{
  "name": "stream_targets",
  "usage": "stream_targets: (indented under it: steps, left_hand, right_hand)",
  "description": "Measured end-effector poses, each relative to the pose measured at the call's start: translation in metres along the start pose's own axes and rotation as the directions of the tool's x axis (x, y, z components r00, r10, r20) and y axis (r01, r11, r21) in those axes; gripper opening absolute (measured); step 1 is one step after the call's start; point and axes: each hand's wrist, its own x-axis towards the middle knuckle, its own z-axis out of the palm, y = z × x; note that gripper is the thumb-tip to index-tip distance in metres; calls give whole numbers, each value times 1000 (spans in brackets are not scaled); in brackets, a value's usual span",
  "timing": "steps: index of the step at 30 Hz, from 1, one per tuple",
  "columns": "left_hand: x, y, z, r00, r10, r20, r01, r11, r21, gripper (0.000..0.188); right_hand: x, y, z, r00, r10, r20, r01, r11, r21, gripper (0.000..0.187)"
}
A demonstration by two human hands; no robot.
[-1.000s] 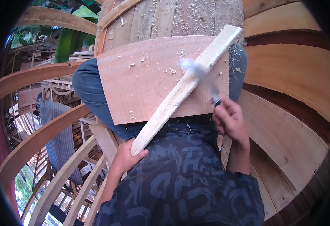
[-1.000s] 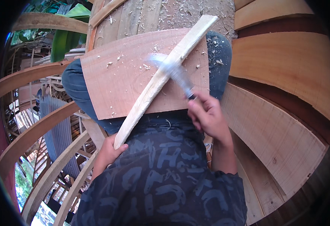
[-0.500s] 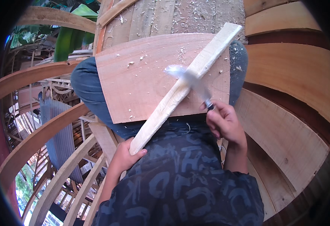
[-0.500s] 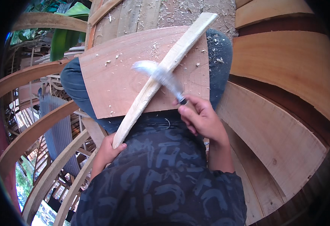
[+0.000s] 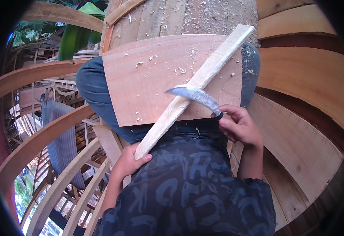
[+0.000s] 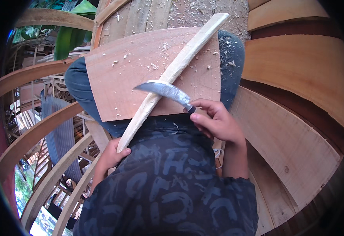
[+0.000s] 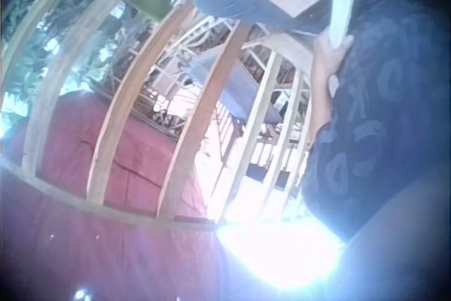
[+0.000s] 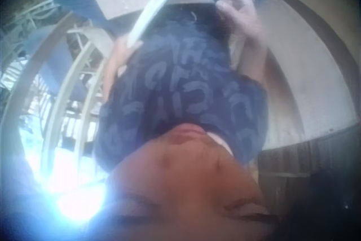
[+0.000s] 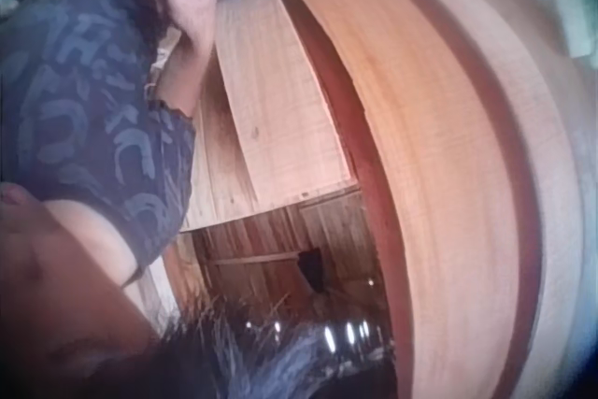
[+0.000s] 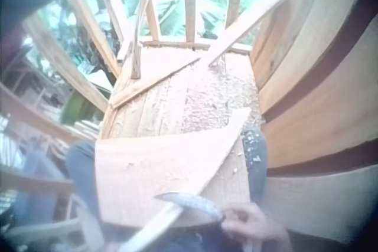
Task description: The person sits cross-legged and uses a curved knife to shave a long, thin piece of wood. They hold the wood against a flat board on their lap and repeatedly scrape the blade along the length of the stick to remove thin layers of wood.
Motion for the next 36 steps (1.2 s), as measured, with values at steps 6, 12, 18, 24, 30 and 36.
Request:
stream_targets:
  steps: [6,12,18,24,30,36]
  left_hand:
    - [-2,3,-3,999,-16,38,18,999,-40,50]
    - [-14,30,10,987,45,-152,-33,996,84,44]
    - [-12,31,12,980,74,-185,-59,994,87,42]
    - [-7,24,10,983,79,-167,-69,995,68,42]
    - [-6,26,8,984,34,-177,-6,988,156,47]
    - [-5,25,3,986,2,-165,31,979,201,52]
  right_hand:
    - [3,5,21,966,-101,-238,78,991,-105,19]
    - [5,8,49,886,-378,-268,130,758,-639,22]
    - [4,6,55,768,-536,-349,-20,525,-851,18]
    - [13,-1,64,811,-498,-307,-84,420,-903,33]
    - [20,-8,53,820,-488,-301,-187,269,-945,44]
    - [16,-22,-12,532,-507,-678,-434,524,-733,47]
